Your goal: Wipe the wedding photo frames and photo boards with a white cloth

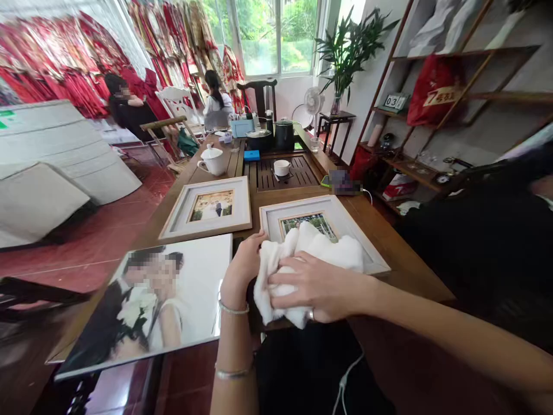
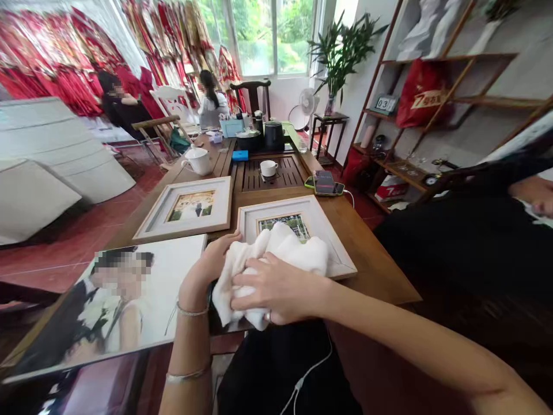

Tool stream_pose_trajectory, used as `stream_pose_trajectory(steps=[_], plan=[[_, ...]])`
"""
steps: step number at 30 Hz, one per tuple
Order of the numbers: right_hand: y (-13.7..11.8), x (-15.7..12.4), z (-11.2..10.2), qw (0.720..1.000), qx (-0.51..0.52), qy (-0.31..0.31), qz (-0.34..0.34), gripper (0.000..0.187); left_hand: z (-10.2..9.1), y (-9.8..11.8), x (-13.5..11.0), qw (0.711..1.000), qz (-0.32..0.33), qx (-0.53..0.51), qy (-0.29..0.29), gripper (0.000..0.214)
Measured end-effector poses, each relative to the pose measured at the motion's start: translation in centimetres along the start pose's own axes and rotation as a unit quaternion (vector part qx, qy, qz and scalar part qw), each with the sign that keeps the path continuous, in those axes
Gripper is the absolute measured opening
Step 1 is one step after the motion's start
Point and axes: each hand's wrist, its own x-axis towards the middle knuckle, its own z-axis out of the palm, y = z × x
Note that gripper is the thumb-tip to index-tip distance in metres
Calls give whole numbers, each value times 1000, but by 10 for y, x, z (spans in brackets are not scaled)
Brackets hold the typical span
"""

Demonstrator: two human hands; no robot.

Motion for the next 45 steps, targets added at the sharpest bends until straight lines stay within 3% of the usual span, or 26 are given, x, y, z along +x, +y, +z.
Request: stream_pose_trajectory(steps=[6, 13, 19, 25, 29, 33, 45], plan=[[-19, 0, 6, 999, -25, 17, 41, 47, 2, 0, 10, 1000, -1, -1, -3, 33], [-21, -2, 5, 996, -6, 14, 84, 39, 20, -11, -1, 997, 29, -17, 64, 49], [-13, -55, 5, 989, 27, 6, 145, 55, 36, 1, -6, 998, -11, 38, 56, 40], [-5, -121, 12, 958, 27, 86, 273, 76, 49, 4, -7, 996, -22, 59, 67, 53], [16, -143, 21, 927, 14, 170, 333, 71, 58, -2, -8, 994, -5, 57, 89, 59], [50, -142, 27, 899, 33, 209, 383, 61, 62, -3, -9, 993, 4, 63, 96, 60], [152, -71, 22, 864, 12, 194, 465, 58, 62, 1, -11, 993, -2, 64, 103, 66]])
